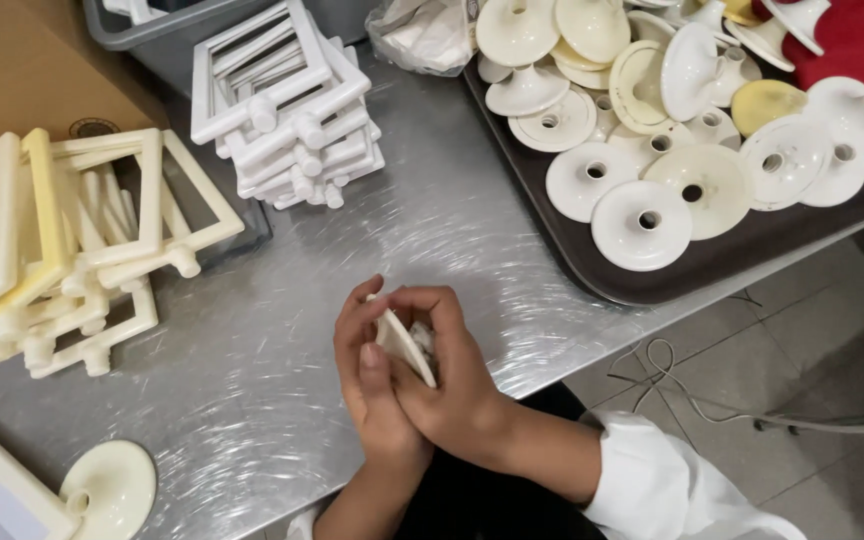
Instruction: The person assembles cream-colored picture frames by attaching circular bases to the frame backs. They wipe the bases with a white cloth before fitting them onto the frames and then place the completed frames on the table.
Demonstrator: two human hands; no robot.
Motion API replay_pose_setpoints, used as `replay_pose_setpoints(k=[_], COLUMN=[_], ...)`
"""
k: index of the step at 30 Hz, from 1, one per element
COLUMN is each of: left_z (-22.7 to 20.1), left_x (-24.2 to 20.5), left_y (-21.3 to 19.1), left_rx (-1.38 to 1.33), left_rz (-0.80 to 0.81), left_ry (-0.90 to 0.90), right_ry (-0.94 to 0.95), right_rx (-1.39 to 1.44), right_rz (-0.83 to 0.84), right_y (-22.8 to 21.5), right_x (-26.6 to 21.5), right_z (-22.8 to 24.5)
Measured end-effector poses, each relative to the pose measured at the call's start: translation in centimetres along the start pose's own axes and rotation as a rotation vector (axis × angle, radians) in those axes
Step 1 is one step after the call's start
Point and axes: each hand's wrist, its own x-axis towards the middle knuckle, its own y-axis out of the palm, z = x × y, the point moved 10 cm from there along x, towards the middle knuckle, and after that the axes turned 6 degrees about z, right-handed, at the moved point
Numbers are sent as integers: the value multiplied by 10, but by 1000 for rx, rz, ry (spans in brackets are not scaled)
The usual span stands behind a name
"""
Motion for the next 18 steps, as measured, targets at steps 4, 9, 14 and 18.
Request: replay_pose_setpoints(k=[4, 9, 14, 18], left_z=[4, 19, 45, 42], left_x=[3, -2, -10, -14], left_y=[1, -2, -2, 20], left_rx=[-218, -636, -715, -745], left_rz=[29, -497, -409, -274], left_ry=[-141, -819, -990, -950], right_ry=[-198, -415, -484, -406], right_rx=[-206, -436, -529, -832], right_rz=[73, 134, 371, 397], right_y=[12, 22, 39, 39], right_x=[-8, -25, -31, -6], right_z=[17, 30, 23, 27])
